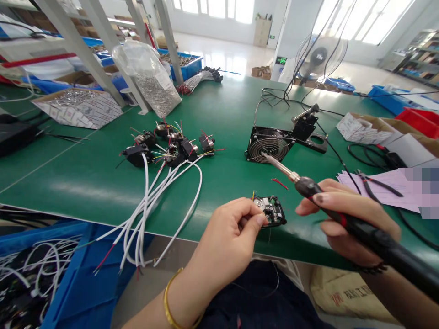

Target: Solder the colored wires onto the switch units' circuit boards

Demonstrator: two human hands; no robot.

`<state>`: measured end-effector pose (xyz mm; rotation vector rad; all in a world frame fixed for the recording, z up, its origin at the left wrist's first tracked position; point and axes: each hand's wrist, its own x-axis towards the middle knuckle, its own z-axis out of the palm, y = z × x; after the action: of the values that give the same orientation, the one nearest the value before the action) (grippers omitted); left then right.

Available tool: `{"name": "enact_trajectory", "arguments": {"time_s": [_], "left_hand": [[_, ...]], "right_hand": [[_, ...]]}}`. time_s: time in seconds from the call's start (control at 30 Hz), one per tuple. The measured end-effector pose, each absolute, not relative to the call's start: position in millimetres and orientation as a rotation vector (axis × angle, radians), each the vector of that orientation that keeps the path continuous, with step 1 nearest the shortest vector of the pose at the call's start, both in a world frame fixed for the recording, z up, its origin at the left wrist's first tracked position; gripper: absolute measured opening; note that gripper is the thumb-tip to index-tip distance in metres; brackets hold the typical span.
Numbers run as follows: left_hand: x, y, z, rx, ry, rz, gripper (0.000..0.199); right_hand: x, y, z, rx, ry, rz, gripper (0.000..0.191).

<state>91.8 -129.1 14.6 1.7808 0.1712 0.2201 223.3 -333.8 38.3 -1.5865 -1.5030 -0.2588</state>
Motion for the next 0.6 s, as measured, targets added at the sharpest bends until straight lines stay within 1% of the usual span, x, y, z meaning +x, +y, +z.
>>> {"name": "enact_trajectory", "arguments": {"time_s": [0.07, 0.2, 0.4, 0.5, 0.6], "left_hand": [[92, -131, 14, 1.755, 0.204, 0.213, 0.028], [93, -132, 15, 1.685, 0.257, 0.165, 0.028], [96, -130, 17, 1.624, 0.283, 0.098, 0.026], [96, -130, 17, 1.626, 0.292, 0.080, 0.028], [95, -131, 17, 1.630, 0.302, 0.062, 0.030]], "right_hand": [[220, -340, 42, -1.649, -1.453, -0.233, 0.035], [210, -348, 45, -1.726, -1.428, -0.156, 0.041], [194, -377, 51, -1.762, -1.451, -0.157, 0.035], [188, -386, 54, -1.773, -1.502, -0.200, 0.040], [187, -385, 56, -1.756, -1.530, -0.236, 0.038]]}}
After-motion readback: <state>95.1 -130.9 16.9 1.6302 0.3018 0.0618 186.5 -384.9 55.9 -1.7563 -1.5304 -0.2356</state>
